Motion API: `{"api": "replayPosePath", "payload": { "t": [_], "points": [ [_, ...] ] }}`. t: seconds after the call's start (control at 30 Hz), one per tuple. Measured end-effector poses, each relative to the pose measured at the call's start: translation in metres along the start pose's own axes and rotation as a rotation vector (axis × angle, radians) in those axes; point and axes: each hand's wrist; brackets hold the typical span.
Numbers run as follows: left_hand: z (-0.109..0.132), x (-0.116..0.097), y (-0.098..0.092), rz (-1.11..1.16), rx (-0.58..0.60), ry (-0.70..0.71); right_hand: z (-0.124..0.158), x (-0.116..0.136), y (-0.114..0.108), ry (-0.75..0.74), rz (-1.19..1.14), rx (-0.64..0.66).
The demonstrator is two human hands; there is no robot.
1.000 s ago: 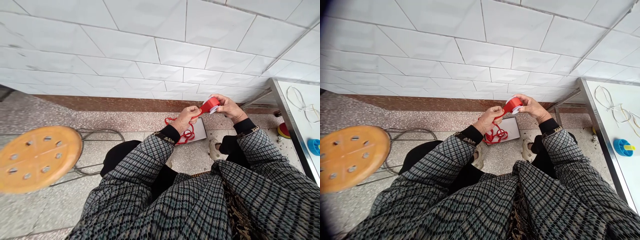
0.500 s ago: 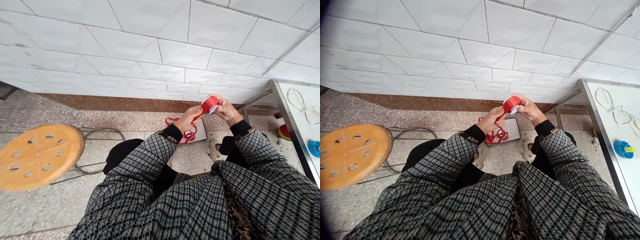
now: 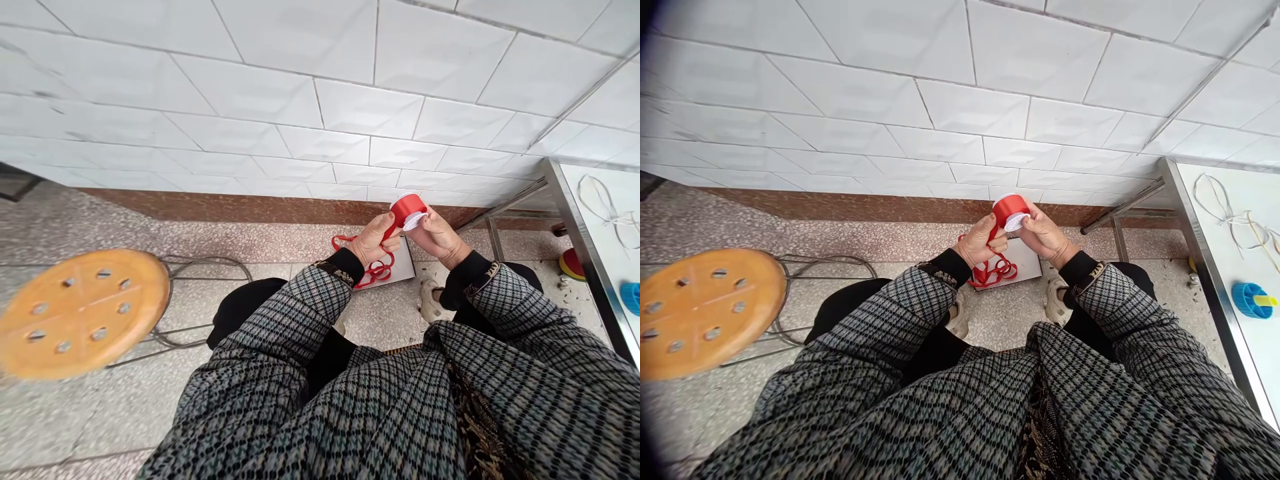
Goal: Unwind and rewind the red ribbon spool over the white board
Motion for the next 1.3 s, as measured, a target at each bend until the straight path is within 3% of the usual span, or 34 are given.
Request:
{"api": "replayPosePath", "payload": {
  "t": [0.1, 0.2, 0.3, 0.47, 0.6, 0.7, 0.87, 1.1, 1.3],
  "points": [
    [0.002, 0.000, 0.002, 0.029, -0.046, -0.029, 0.001, -0.004, 0.003, 0.011, 0.009, 0.016],
    [0.004, -0.003, 0.007, 0.022, -0.084, -0.003, -0.003, 0.008, -0.008, 0.022, 0.163, 0.069],
    [0.004, -0.005, 0.009, -0.053, -0.123, -0.011, -0.009, 0.029, -0.025, 0.025, 0.532, 0.138],
    [0.000, -0.002, 0.007, -0.225, -0.236, -0.091, -0.014, 0.047, -0.039, -0.176, 1.227, 0.225],
    [0.000, -0.003, 0.008, -0.317, -0.276, -0.144, -0.016, 0.050, -0.041, -0.190, 1.449, 0.302],
    [0.002, -0.007, 0.010, -0.386, -0.276, -0.156, -0.016, 0.055, -0.048, -0.138, 1.390, 0.324],
    [0.004, -0.011, 0.006, -0.422, -0.266, -0.101, -0.013, 0.058, -0.061, -0.026, 1.158, 0.242],
    [0.002, -0.007, -0.003, -0.266, -0.200, 0.002, -0.009, 0.062, -0.062, 0.087, 0.871, 0.212],
    [0.004, -0.008, 0.003, -0.118, -0.109, 0.091, -0.004, 0.071, -0.059, 0.094, 0.745, 0.252]
  ]
}}
Point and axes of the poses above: each hand's wrist, its own z-axis away from the middle knuckle, its own y-axis out of the palm, x = y × z, and after that the axes turned 1 degree about x, right-handed
